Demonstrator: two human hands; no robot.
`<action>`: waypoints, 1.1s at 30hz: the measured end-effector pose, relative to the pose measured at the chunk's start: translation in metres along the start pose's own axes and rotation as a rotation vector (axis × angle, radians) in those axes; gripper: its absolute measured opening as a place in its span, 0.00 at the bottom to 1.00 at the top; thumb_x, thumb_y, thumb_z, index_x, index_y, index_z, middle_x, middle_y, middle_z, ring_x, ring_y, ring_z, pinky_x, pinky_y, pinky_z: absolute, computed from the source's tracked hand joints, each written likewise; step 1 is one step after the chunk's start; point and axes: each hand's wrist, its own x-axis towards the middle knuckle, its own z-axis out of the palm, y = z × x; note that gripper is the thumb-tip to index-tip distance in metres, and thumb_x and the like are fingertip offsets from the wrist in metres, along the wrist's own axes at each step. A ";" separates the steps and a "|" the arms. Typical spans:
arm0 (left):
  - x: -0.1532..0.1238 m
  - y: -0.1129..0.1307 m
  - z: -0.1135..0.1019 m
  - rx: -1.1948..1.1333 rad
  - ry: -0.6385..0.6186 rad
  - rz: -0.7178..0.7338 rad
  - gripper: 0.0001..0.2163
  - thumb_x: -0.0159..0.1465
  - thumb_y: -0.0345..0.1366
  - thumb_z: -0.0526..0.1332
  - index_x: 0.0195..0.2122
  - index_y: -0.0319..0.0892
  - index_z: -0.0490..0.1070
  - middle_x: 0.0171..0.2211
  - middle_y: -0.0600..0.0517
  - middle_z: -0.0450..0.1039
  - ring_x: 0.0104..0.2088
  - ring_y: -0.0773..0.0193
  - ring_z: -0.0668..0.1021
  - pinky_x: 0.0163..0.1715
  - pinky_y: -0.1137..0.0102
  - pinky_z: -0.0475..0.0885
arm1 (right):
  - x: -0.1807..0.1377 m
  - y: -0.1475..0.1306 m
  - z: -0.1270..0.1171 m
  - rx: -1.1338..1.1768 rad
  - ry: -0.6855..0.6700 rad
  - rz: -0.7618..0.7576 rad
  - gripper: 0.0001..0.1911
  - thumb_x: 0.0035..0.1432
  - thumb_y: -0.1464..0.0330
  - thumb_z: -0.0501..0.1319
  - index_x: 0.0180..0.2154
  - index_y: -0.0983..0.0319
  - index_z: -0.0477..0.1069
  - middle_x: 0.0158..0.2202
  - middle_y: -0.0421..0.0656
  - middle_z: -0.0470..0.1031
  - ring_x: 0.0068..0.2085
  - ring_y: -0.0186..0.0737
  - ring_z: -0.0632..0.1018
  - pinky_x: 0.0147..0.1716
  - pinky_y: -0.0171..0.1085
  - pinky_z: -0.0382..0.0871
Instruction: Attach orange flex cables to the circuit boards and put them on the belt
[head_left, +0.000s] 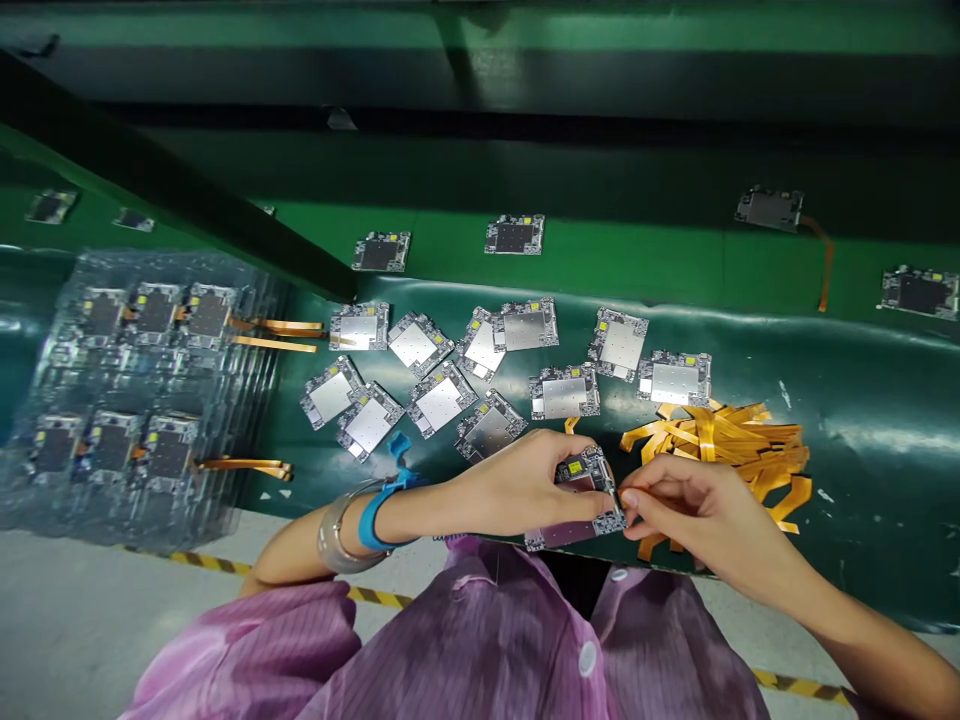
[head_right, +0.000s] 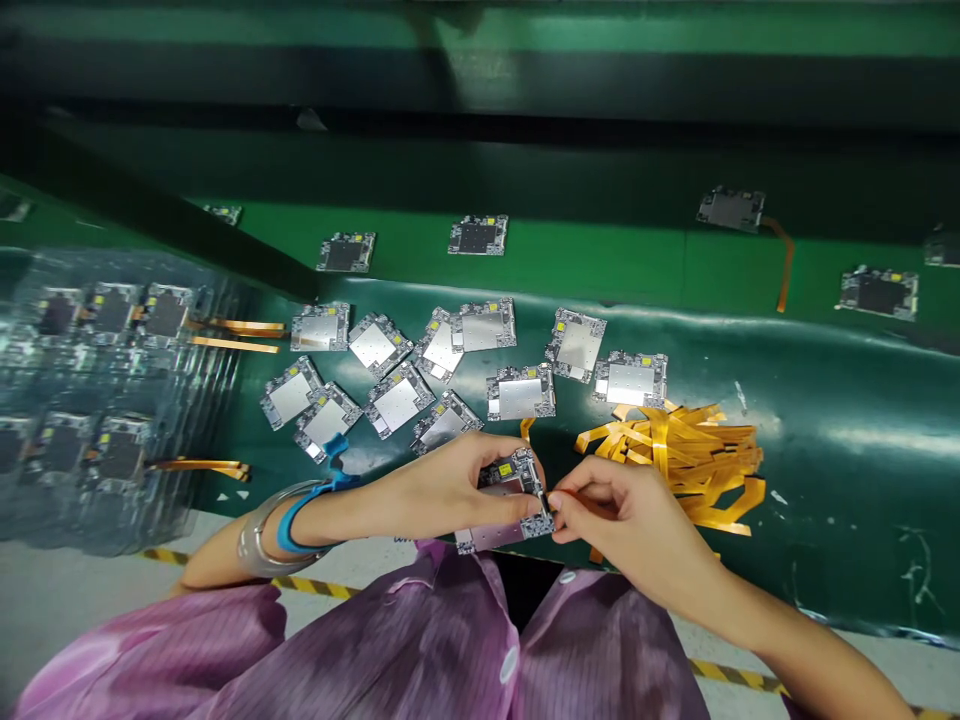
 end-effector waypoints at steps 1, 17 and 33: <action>0.000 0.000 0.000 -0.001 -0.004 -0.002 0.13 0.62 0.45 0.64 0.37 0.39 0.74 0.29 0.55 0.70 0.28 0.68 0.67 0.28 0.73 0.64 | 0.000 0.000 0.000 -0.013 0.010 -0.010 0.15 0.59 0.56 0.66 0.34 0.61 0.74 0.31 0.42 0.79 0.34 0.39 0.84 0.33 0.34 0.77; 0.001 0.004 0.000 0.057 -0.044 0.013 0.10 0.62 0.42 0.62 0.32 0.41 0.68 0.27 0.58 0.62 0.27 0.69 0.63 0.26 0.72 0.59 | -0.004 -0.015 -0.002 -0.076 -0.096 -0.064 0.10 0.58 0.61 0.65 0.29 0.60 0.73 0.27 0.42 0.79 0.29 0.37 0.79 0.29 0.34 0.72; -0.001 0.006 -0.004 0.054 -0.087 0.010 0.14 0.59 0.47 0.66 0.35 0.40 0.74 0.27 0.56 0.69 0.26 0.68 0.67 0.27 0.72 0.62 | -0.005 -0.010 -0.004 -0.064 -0.114 -0.051 0.10 0.60 0.61 0.65 0.31 0.60 0.74 0.29 0.42 0.80 0.31 0.36 0.81 0.31 0.33 0.74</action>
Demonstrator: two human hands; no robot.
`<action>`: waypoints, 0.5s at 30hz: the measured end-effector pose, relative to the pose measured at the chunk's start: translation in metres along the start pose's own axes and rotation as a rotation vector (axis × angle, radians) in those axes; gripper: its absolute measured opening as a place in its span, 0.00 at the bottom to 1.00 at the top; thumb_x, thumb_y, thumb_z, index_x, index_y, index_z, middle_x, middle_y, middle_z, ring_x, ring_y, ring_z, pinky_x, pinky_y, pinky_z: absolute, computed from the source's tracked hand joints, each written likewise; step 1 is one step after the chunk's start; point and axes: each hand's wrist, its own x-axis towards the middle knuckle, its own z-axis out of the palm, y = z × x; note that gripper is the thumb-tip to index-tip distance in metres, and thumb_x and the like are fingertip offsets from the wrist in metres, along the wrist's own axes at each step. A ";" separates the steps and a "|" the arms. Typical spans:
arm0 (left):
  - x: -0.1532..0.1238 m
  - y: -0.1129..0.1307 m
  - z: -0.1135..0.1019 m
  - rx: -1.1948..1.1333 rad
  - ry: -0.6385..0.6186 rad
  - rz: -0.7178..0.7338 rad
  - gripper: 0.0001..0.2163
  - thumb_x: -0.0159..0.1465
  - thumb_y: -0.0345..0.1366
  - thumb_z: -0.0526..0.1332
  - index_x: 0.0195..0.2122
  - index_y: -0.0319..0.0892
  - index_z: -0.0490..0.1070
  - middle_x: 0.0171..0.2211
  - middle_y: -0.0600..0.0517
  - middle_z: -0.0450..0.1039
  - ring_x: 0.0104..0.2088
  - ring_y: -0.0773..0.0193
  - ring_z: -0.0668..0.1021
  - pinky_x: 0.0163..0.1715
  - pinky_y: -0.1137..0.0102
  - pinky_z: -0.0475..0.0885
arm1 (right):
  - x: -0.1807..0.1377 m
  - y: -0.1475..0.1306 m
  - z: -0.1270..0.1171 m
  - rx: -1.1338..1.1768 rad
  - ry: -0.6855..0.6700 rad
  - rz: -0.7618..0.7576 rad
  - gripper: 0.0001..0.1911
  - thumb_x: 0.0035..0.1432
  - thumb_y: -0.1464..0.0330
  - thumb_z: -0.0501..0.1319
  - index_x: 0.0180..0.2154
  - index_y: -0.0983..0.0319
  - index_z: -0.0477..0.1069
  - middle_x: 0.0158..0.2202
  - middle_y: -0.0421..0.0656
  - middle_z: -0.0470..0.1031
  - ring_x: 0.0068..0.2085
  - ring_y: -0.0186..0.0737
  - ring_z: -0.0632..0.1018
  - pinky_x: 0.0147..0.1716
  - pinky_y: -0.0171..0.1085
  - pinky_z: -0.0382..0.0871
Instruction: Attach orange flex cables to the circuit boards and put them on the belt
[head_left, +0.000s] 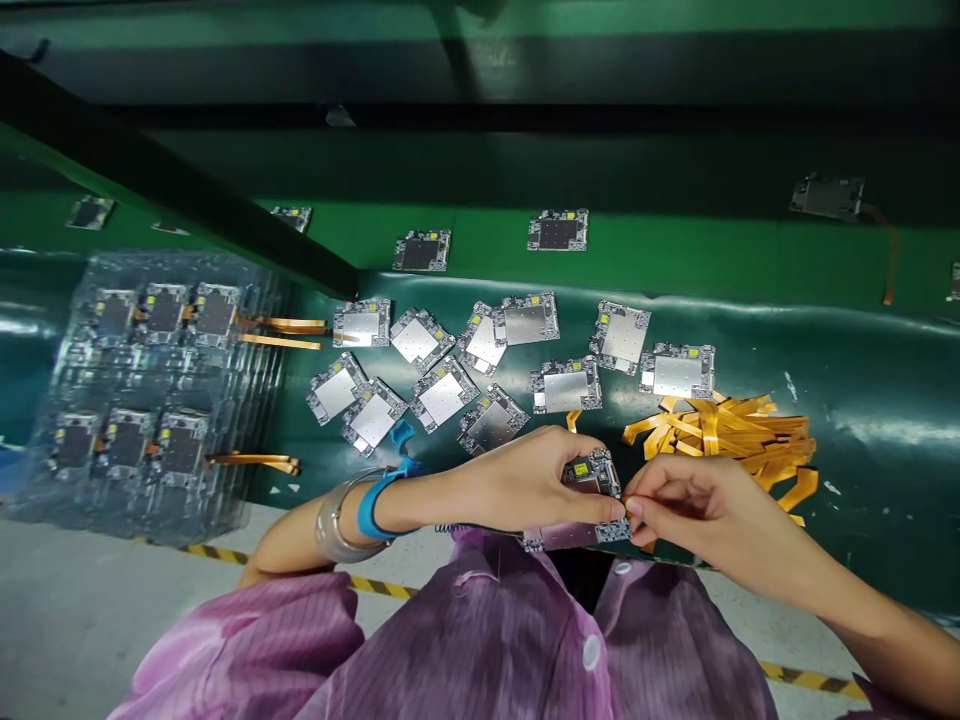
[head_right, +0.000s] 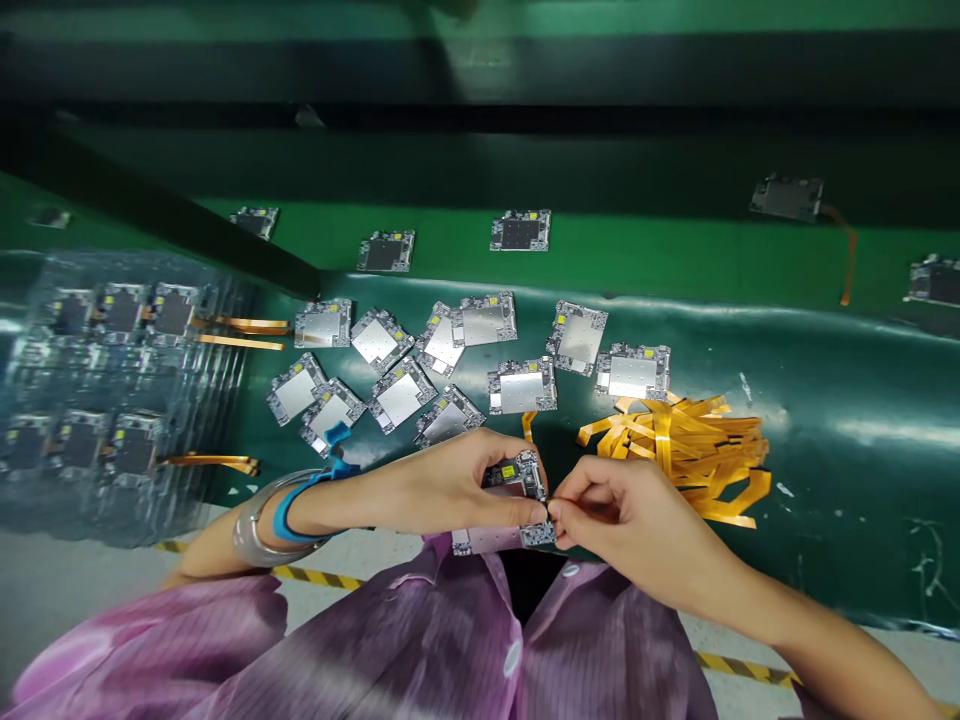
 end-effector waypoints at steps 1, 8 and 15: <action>0.000 0.000 0.000 0.001 0.006 -0.003 0.14 0.59 0.48 0.66 0.35 0.40 0.74 0.26 0.56 0.69 0.26 0.68 0.67 0.27 0.72 0.62 | 0.000 0.000 0.000 -0.007 0.007 -0.002 0.10 0.60 0.60 0.65 0.31 0.60 0.74 0.29 0.42 0.80 0.31 0.36 0.81 0.31 0.33 0.75; 0.007 0.000 0.002 -0.031 0.013 -0.013 0.11 0.59 0.43 0.66 0.32 0.39 0.75 0.26 0.57 0.69 0.26 0.70 0.66 0.26 0.73 0.61 | 0.001 0.004 0.001 0.061 0.000 -0.005 0.14 0.60 0.56 0.66 0.34 0.61 0.76 0.32 0.42 0.80 0.34 0.39 0.84 0.36 0.35 0.80; 0.014 -0.001 0.000 -0.094 0.110 0.054 0.11 0.63 0.42 0.63 0.34 0.39 0.74 0.26 0.56 0.67 0.27 0.69 0.66 0.26 0.72 0.60 | -0.007 0.002 -0.008 -0.083 0.267 -0.140 0.18 0.65 0.52 0.59 0.48 0.54 0.78 0.47 0.46 0.81 0.49 0.47 0.81 0.49 0.43 0.77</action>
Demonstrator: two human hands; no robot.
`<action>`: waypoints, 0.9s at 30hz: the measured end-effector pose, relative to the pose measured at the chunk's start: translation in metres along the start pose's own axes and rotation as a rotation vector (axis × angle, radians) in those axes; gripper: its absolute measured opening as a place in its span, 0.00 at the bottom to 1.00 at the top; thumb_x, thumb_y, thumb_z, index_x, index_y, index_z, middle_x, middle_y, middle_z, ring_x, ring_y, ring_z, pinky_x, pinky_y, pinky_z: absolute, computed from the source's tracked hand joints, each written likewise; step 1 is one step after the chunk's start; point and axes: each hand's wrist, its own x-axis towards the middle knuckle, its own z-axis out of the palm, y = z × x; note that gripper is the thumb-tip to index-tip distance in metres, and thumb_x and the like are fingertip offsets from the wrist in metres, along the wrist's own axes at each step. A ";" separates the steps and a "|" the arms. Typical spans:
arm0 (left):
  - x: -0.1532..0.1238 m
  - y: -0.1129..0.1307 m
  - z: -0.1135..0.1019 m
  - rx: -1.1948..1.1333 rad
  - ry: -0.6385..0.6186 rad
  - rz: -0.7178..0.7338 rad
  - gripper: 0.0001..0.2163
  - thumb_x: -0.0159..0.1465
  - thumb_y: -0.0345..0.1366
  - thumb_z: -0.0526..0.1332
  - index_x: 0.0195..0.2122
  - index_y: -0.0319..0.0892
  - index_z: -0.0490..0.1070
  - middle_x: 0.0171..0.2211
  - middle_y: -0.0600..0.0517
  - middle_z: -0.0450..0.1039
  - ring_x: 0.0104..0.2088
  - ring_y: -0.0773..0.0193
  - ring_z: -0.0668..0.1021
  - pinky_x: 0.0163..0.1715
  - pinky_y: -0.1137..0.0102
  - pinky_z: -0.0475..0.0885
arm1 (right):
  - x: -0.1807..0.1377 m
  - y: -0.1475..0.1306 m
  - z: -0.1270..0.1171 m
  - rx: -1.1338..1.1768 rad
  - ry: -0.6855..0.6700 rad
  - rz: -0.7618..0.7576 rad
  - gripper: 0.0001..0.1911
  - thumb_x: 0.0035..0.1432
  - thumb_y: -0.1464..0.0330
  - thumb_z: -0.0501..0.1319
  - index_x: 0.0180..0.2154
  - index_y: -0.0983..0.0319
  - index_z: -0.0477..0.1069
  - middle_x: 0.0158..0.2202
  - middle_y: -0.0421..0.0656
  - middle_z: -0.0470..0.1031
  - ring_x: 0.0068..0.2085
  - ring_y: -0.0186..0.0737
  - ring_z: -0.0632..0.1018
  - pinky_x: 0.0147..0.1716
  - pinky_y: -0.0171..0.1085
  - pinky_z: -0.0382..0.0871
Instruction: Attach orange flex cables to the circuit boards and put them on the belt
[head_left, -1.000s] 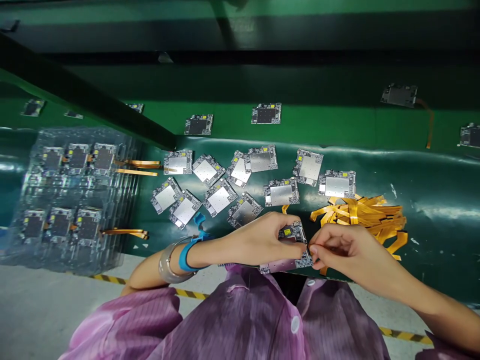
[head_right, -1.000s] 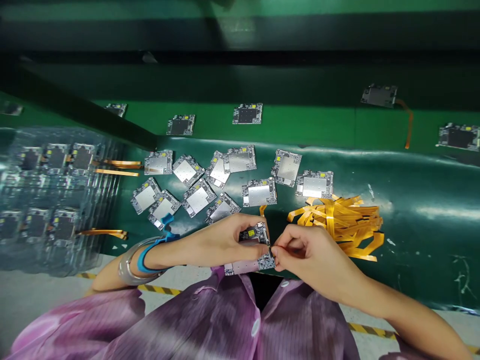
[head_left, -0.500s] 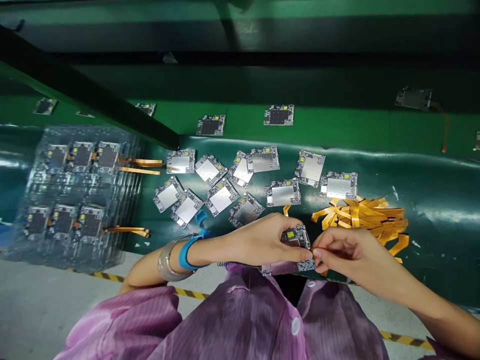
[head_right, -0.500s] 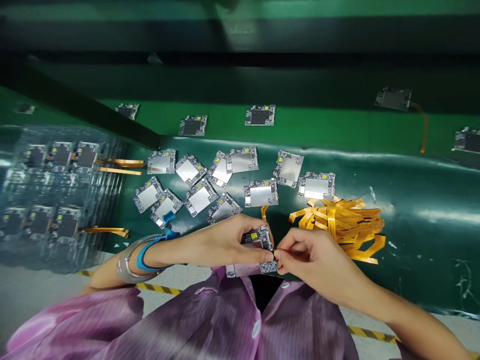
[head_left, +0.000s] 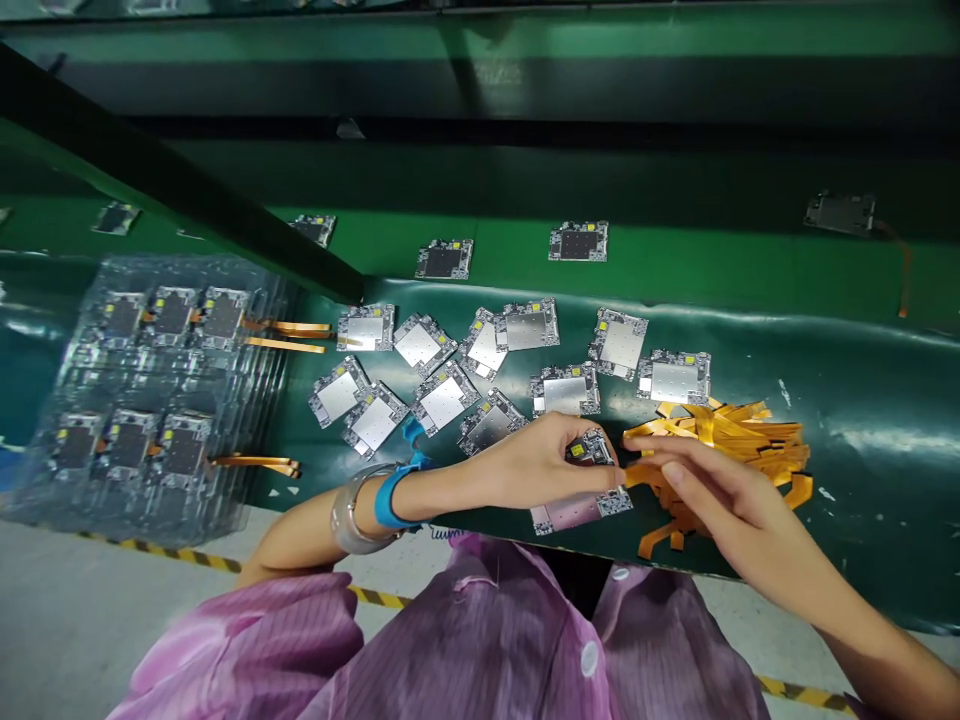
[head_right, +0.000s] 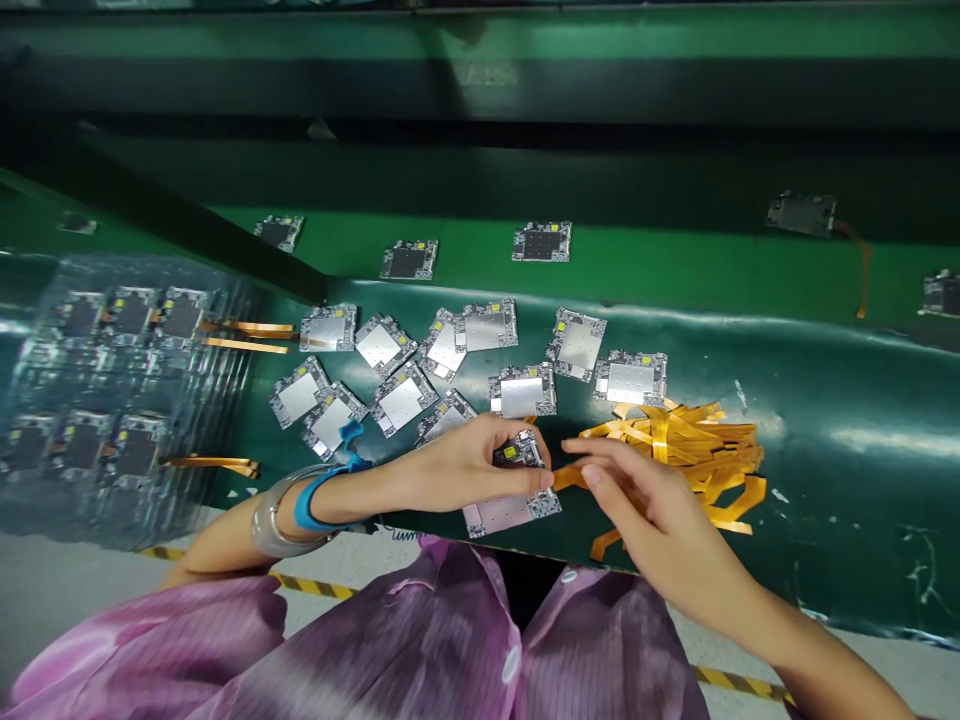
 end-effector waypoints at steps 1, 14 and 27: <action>0.000 0.000 0.000 0.020 0.009 0.011 0.10 0.64 0.41 0.61 0.34 0.39 0.73 0.26 0.56 0.66 0.27 0.69 0.66 0.26 0.72 0.60 | 0.000 -0.001 0.000 -0.039 0.036 -0.020 0.17 0.65 0.53 0.60 0.49 0.54 0.77 0.49 0.45 0.80 0.51 0.47 0.80 0.51 0.44 0.76; 0.038 0.007 -0.064 0.507 0.493 0.201 0.17 0.71 0.50 0.50 0.49 0.45 0.68 0.48 0.47 0.75 0.44 0.58 0.78 0.41 0.66 0.73 | 0.056 -0.015 -0.081 -0.124 0.153 -0.137 0.15 0.57 0.56 0.67 0.34 0.63 0.79 0.33 0.44 0.80 0.34 0.39 0.78 0.35 0.36 0.71; 0.092 -0.037 -0.231 0.949 0.657 0.005 0.30 0.57 0.45 0.67 0.59 0.41 0.66 0.61 0.39 0.66 0.61 0.45 0.67 0.58 0.56 0.62 | 0.118 -0.013 -0.214 -0.424 0.758 -0.277 0.17 0.63 0.58 0.63 0.42 0.67 0.76 0.44 0.55 0.79 0.43 0.43 0.79 0.44 0.40 0.72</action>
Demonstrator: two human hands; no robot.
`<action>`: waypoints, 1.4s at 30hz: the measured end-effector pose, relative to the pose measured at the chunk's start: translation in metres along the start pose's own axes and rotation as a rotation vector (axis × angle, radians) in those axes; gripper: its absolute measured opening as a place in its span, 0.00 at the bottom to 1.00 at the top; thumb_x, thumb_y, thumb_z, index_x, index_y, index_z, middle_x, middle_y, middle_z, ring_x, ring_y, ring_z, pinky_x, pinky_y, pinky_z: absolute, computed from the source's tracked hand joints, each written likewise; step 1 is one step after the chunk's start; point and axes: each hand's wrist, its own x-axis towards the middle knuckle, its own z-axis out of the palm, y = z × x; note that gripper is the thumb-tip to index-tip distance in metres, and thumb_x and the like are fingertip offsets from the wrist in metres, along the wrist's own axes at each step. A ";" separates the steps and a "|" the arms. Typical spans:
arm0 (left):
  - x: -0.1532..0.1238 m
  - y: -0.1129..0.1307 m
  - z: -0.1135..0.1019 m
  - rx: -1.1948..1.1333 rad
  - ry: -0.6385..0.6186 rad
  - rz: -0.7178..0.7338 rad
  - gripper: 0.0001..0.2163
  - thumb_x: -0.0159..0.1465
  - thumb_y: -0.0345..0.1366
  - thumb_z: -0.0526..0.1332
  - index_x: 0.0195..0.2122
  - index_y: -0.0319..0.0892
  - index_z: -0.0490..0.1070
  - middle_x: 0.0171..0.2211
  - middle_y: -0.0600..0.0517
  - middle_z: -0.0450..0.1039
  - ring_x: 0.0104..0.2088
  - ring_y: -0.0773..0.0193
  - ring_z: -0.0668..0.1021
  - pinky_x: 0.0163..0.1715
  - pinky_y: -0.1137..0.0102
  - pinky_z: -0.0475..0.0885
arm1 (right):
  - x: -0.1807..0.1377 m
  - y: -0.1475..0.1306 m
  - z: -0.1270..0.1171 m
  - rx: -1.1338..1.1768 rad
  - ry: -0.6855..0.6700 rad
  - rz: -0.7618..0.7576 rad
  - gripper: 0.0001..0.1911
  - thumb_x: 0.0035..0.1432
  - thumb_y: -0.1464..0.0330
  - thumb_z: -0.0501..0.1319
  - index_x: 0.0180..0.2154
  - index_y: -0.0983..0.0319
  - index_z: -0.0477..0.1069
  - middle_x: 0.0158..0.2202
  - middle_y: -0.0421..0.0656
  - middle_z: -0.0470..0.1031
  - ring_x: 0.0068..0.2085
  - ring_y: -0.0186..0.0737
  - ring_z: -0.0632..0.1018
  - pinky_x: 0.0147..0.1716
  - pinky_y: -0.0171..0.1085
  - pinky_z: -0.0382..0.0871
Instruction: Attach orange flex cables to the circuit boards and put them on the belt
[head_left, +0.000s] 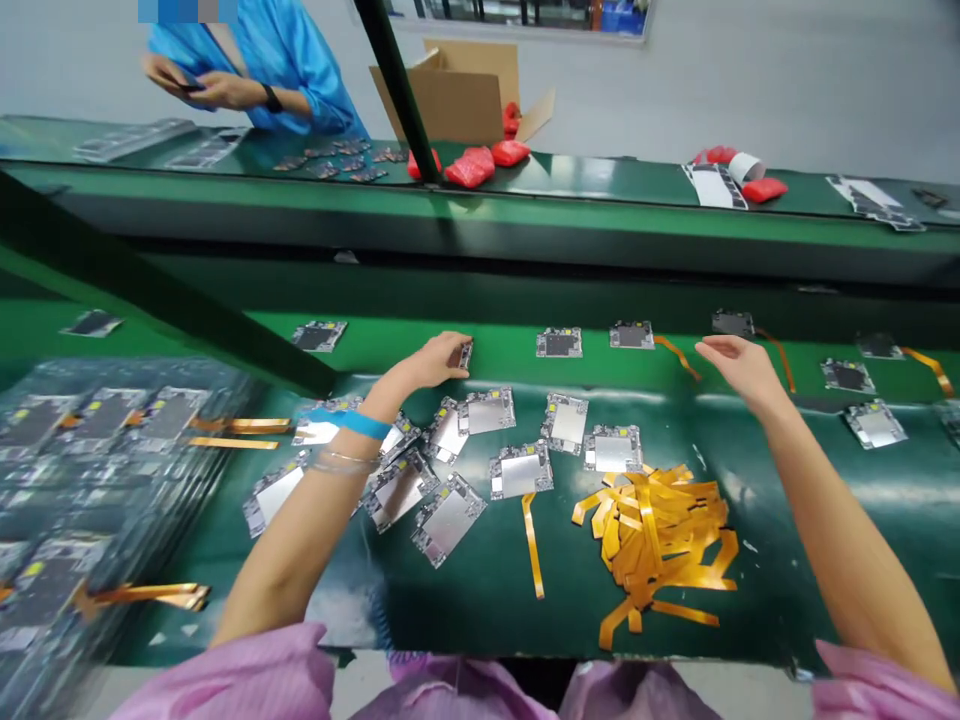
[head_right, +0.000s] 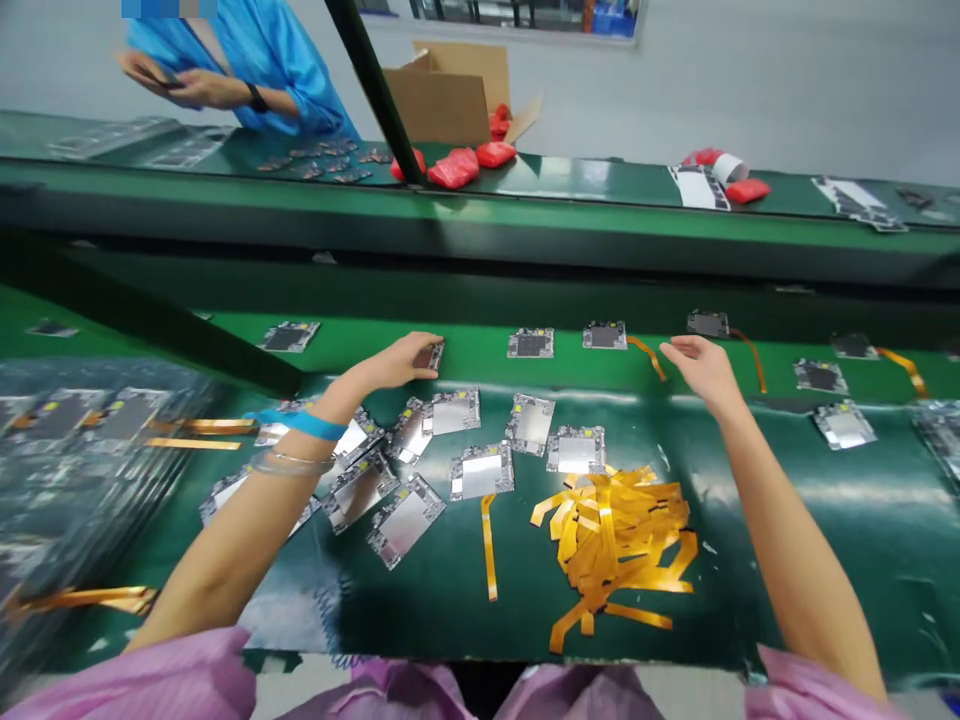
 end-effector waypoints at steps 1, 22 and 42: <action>0.002 -0.001 0.000 0.019 0.015 -0.008 0.30 0.55 0.45 0.69 0.57 0.40 0.68 0.59 0.38 0.67 0.60 0.43 0.67 0.57 0.55 0.62 | -0.018 0.004 -0.002 -0.019 0.009 -0.013 0.18 0.61 0.57 0.64 0.42 0.67 0.76 0.44 0.56 0.80 0.44 0.45 0.79 0.45 0.41 0.71; -0.165 0.149 0.016 -1.049 -0.360 -0.022 0.17 0.64 0.45 0.63 0.51 0.44 0.74 0.25 0.56 0.71 0.24 0.68 0.71 0.23 0.74 0.65 | -0.187 -0.050 0.085 0.141 -0.585 -0.263 0.05 0.71 0.65 0.53 0.41 0.57 0.65 0.34 0.40 0.73 0.36 0.39 0.74 0.37 0.38 0.71; -0.223 0.180 0.036 -0.818 -0.218 0.074 0.07 0.64 0.34 0.65 0.43 0.45 0.75 0.41 0.53 0.77 0.41 0.62 0.78 0.42 0.68 0.71 | -0.243 -0.090 0.086 0.253 -0.407 0.066 0.08 0.57 0.62 0.65 0.31 0.59 0.79 0.17 0.32 0.53 0.18 0.31 0.55 0.17 0.33 0.53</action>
